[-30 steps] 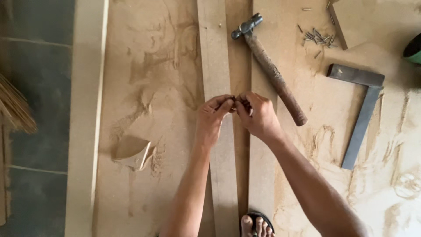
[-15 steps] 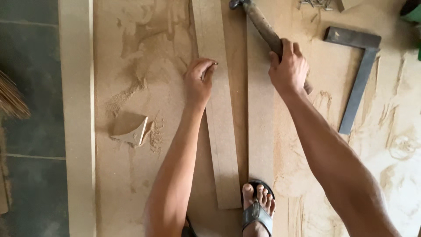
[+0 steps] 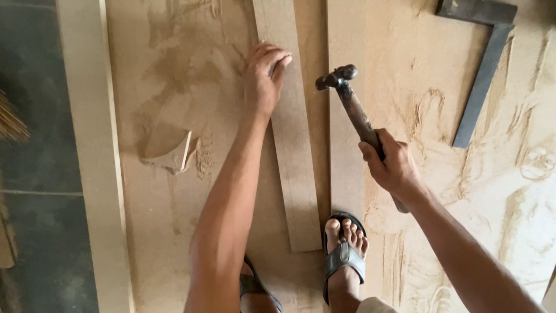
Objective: The person hammers nails into a wooden board to secure it, applies glue to the board with their fingers, and then presses it onto a larger wooden surface.
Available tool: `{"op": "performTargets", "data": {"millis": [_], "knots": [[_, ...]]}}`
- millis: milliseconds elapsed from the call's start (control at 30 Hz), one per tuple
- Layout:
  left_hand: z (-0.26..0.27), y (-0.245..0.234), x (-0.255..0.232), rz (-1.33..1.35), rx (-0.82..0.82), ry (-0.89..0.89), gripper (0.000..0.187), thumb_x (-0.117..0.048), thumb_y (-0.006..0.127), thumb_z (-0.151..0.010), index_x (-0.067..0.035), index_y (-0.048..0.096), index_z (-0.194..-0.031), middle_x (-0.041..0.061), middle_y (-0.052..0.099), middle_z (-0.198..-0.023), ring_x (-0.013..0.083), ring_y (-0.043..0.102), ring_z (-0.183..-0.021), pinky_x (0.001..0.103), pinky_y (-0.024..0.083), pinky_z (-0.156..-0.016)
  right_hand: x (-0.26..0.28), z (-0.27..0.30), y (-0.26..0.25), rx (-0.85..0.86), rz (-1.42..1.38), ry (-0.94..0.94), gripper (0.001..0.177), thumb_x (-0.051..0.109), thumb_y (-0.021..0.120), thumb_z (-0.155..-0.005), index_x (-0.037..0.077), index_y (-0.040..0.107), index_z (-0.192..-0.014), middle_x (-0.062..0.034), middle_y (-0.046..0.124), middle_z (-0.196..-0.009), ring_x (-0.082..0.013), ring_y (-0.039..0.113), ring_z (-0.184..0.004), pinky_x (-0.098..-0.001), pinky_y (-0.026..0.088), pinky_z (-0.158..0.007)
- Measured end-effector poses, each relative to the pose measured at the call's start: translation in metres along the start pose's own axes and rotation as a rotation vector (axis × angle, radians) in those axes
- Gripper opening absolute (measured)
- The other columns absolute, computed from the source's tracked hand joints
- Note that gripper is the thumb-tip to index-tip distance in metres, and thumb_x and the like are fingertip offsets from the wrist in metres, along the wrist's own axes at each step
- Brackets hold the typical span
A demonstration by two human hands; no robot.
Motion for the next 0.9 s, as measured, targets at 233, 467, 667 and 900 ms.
{"op": "performTargets", "data": {"millis": [233, 467, 667, 900], "knots": [[0.001, 0.006, 0.009, -0.017, -0.005, 0.011, 0.008, 0.002, 0.077, -0.089, 0.000, 0.074, -0.097, 0.010, 0.072, -0.099, 0.0262, 0.069, -0.099, 0.038, 0.056, -0.086, 0.007, 0.011, 0.003, 0.077, -0.165, 0.190, 0.024, 0.023, 0.059, -0.101, 0.003, 0.062, -0.090, -0.0054, 0.063, -0.058, -0.0135, 0.061, -0.045, -0.0318, 0.050, -0.043], [0.004, 0.009, 0.018, -0.014, 0.003, -0.015, 0.009, 0.001, 0.079, -0.088, 0.000, 0.076, -0.096, 0.009, 0.073, -0.099, 0.0250, 0.069, -0.101, 0.037, 0.056, -0.090, 0.009, 0.007, 0.013, 0.100, -0.332, 0.319, 0.029, 0.024, 0.055, -0.103, 0.002, 0.053, -0.084, -0.0055, 0.061, -0.059, -0.0121, 0.057, -0.046, -0.0313, 0.050, -0.041], [0.007, 0.011, 0.017, -0.028, 0.007, -0.045, 0.008, -0.002, 0.078, -0.090, -0.002, 0.077, -0.098, 0.007, 0.074, -0.103, 0.0238, 0.067, -0.109, 0.035, 0.058, -0.094, 0.011, -0.001, 0.015, 0.075, -0.415, 0.383, 0.027, 0.024, 0.054, -0.105, 0.001, 0.058, -0.093, -0.0061, 0.062, -0.066, -0.0111, 0.056, -0.048, -0.0305, 0.048, -0.042], [0.005, 0.008, 0.006, -0.032, 0.041, -0.094, 0.006, -0.004, 0.078, -0.091, -0.002, 0.077, -0.096, 0.007, 0.074, -0.101, 0.0231, 0.067, -0.107, 0.034, 0.059, -0.091, 0.012, -0.009, 0.012, 0.034, -0.498, 0.386, 0.026, 0.023, 0.054, -0.106, -0.002, 0.059, -0.098, -0.0048, 0.061, -0.070, -0.0098, 0.056, -0.050, -0.0289, 0.048, -0.042]]}}
Point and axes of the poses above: each hand's wrist, its own z-axis away from the middle knuckle, its own y-axis out of the palm, x = y × z, the point moved 4 cm from there along -z, towards the middle knuckle
